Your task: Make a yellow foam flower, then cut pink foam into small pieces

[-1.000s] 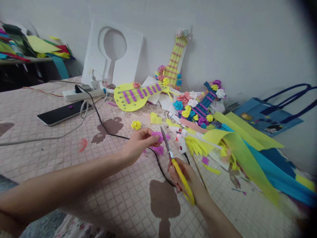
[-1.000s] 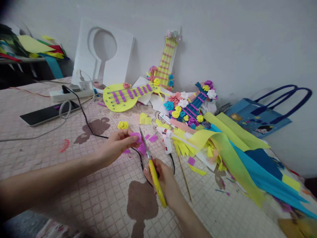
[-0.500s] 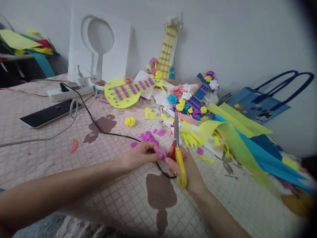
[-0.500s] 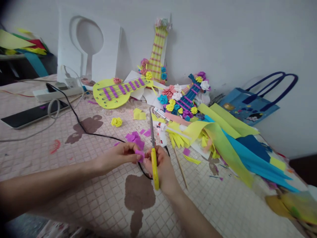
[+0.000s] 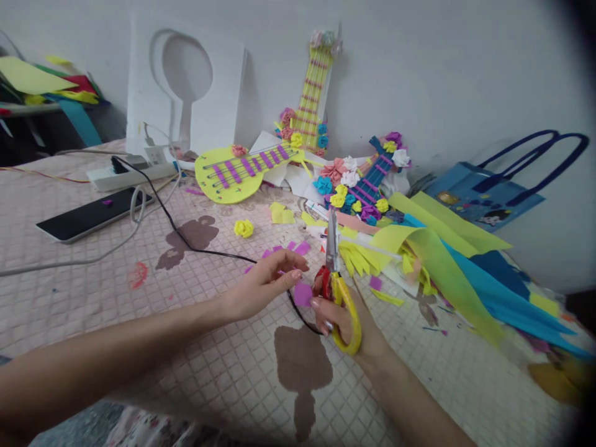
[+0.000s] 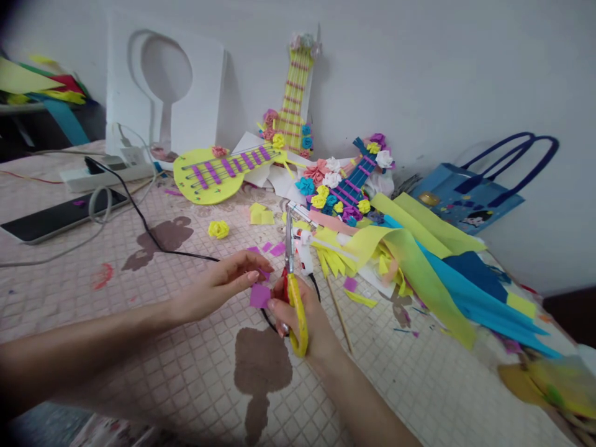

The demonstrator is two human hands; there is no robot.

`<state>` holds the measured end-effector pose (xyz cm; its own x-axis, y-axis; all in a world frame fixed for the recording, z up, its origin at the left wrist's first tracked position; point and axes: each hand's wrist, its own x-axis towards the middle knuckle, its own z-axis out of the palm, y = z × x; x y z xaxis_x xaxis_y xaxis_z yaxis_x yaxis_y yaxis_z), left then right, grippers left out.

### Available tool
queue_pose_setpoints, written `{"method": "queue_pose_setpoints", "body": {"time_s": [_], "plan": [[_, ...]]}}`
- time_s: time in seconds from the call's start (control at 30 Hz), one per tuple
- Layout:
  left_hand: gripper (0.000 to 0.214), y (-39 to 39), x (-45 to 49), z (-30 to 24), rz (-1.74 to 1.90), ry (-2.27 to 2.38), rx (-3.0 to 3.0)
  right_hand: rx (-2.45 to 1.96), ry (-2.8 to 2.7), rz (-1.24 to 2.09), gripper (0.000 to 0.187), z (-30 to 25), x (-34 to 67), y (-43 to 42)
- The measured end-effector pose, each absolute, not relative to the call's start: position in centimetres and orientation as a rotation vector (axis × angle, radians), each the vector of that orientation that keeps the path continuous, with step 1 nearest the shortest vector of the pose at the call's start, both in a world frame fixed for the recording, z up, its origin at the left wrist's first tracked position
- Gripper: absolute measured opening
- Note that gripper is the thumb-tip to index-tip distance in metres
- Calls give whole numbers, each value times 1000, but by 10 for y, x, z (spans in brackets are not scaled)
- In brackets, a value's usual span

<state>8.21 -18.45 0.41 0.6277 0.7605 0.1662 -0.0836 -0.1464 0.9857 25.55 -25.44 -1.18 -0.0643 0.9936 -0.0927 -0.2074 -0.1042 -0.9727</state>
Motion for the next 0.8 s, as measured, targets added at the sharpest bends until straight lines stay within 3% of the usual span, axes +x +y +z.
{"method": "queue_pose_setpoints", "body": {"time_s": [0.37, 0.63, 0.8], "plan": [[26, -181, 83, 0, 879, 556, 1485, -1099, -1045, 1413, 22, -12, 255, -254], [37, -184, 82, -4, 726, 604, 1525, -1321, -1084, 1342, 24, 5, 249, -253], [29, -186, 84, -9, 712, 550, 1524, -1322, -1079, 1386, 26, 9, 249, -254]]}}
